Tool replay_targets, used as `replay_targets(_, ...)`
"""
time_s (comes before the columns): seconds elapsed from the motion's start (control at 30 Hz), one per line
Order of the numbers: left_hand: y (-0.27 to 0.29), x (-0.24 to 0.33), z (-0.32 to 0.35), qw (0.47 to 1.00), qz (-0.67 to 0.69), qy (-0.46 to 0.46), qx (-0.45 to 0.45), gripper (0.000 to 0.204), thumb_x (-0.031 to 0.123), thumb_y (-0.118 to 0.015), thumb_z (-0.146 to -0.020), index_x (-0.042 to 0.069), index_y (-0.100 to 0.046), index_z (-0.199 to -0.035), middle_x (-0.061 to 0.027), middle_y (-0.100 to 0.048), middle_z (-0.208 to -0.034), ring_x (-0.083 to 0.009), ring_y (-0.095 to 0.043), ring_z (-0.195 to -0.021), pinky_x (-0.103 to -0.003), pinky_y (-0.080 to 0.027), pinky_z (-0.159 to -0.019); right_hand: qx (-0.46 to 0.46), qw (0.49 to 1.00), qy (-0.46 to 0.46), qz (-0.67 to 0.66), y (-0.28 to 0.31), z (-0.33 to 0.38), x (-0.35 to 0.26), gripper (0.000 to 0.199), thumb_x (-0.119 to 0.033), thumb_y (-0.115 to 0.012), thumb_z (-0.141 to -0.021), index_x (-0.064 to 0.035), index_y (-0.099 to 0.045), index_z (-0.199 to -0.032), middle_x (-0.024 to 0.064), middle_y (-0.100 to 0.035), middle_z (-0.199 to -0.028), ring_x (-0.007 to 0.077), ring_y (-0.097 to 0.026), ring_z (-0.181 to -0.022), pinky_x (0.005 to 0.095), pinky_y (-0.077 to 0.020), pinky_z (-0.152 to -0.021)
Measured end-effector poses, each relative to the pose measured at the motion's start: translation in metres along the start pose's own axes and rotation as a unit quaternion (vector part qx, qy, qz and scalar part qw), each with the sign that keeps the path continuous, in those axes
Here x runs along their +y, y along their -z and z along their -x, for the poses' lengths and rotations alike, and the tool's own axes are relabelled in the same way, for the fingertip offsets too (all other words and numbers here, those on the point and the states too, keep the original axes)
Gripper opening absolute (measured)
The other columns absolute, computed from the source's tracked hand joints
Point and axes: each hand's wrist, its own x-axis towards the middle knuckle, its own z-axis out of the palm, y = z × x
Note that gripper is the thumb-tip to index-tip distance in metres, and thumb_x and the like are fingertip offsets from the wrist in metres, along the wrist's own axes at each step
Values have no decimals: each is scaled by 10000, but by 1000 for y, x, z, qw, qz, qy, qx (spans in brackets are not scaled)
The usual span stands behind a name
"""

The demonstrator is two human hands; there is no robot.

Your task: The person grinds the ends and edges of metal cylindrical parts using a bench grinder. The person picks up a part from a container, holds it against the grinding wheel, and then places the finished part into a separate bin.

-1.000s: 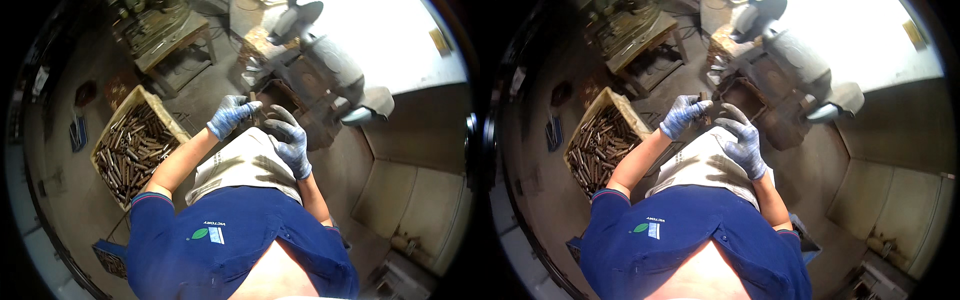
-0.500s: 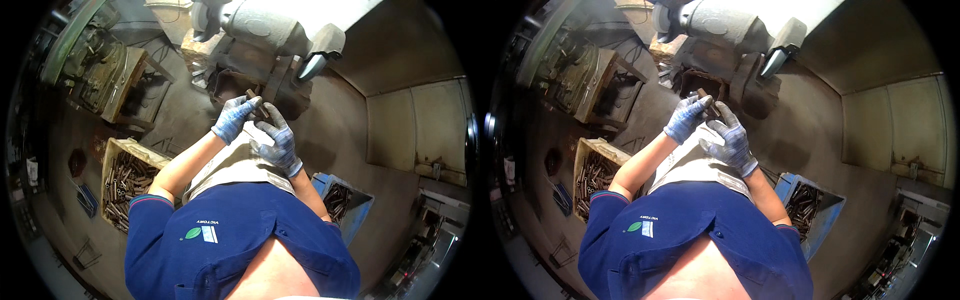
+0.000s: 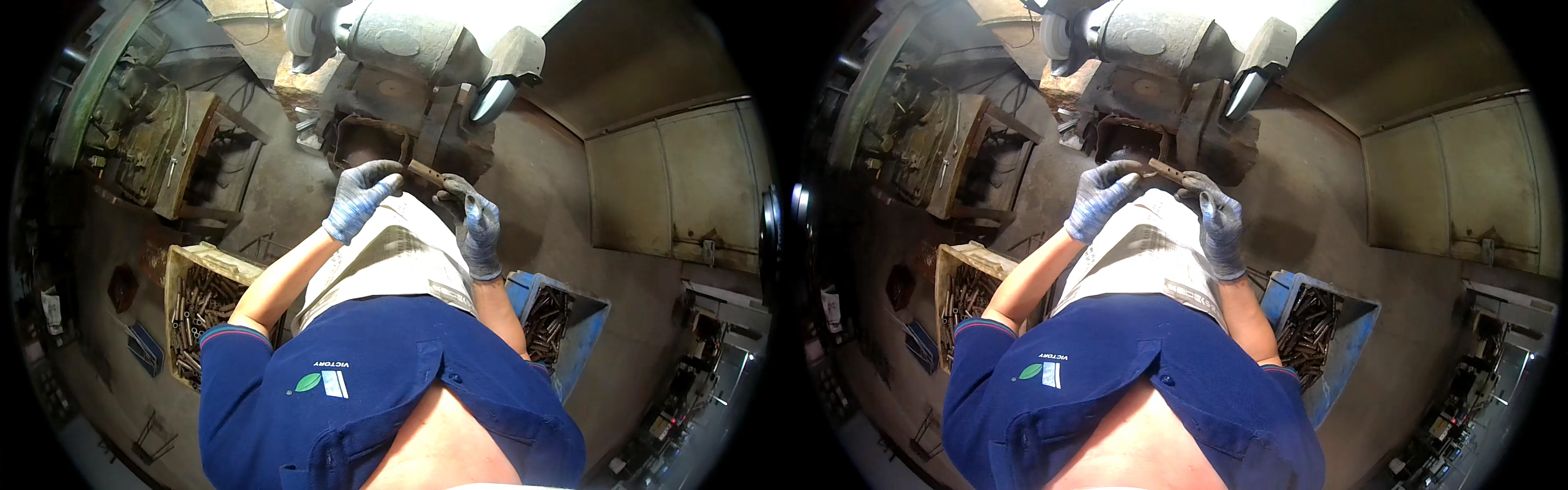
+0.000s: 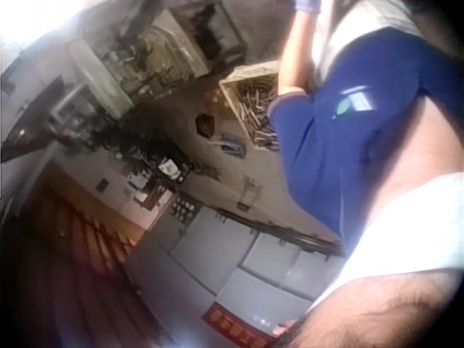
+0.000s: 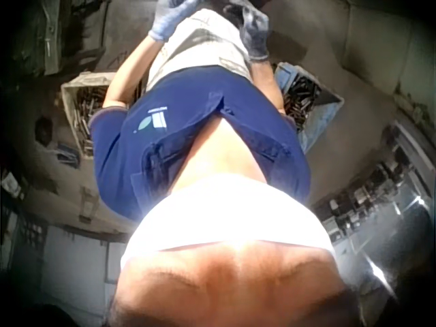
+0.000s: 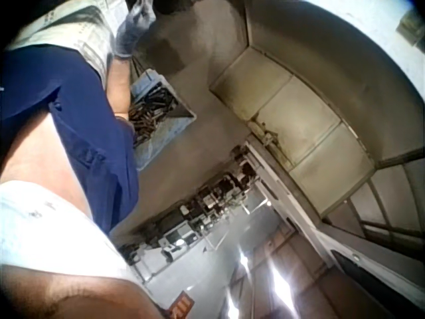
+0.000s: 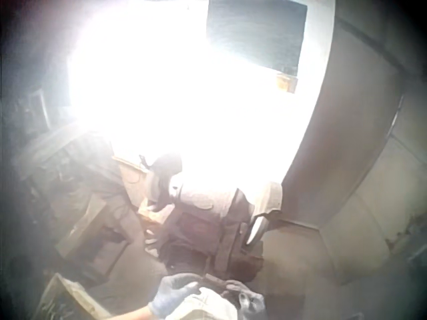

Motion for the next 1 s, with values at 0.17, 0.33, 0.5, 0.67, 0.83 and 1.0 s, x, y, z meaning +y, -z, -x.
replay_targets(0.17,2,-3,-13,997,-68,-40,-10,211,39,-634,-844,-38,-601,-1038,-64,-634,-909,-97,-610,-811,-210,-519,-728,9,1000,-1,-16,-9,-5,-4,299,-173,-494,-941,83,-612,-1040,168,-591,-1101,177,-623,-852,303,-512,-831)
replay_targets(0.33,7,-5,-26,999,-30,-22,-17,153,45,-640,-840,-30,-612,-970,-71,-639,-885,-113,-626,-806,-223,-539,-718,14,997,-6,77,-11,-9,-2,350,-206,-480,-933,94,-590,-1077,194,-580,-1135,225,-616,-925,356,-512,-846)
replay_targets(0.5,23,-17,-44,999,34,21,-22,147,50,-651,-830,-21,-613,-953,-85,-649,-861,-152,-650,-772,-243,-552,-712,22,990,41,132,-22,-19,5,342,-190,-485,-932,93,-582,-1096,194,-527,-1222,216,-595,-978,339,-504,-854)
replay_targets(0.67,24,-20,-58,997,80,18,4,113,19,-628,-834,-26,-614,-936,-96,-653,-851,-165,-657,-749,-263,-560,-684,89,909,155,377,-27,-18,6,300,-60,-723,-724,6,-642,-1006,147,-562,-1119,224,-600,-967,300,-488,-829)
replay_targets(0.83,24,-22,-73,995,87,29,-48,121,6,-622,-834,-41,-610,-945,-102,-649,-850,-166,-654,-734,-266,-560,-676,106,849,186,483,-38,-28,-1,292,-32,-702,-707,-31,-664,-997,145,-571,-1091,282,-566,-1027,342,-446,-891)
replay_targets(1.0,18,-27,-84,996,25,11,-80,133,-9,-610,-837,-52,-606,-962,-107,-647,-859,-165,-651,-746,-272,-560,-687,138,881,160,422,-17,-24,15,229,-11,-649,-776,-9,-660,-1005,126,-566,-1129,221,-544,-1068,302,-433,-903)
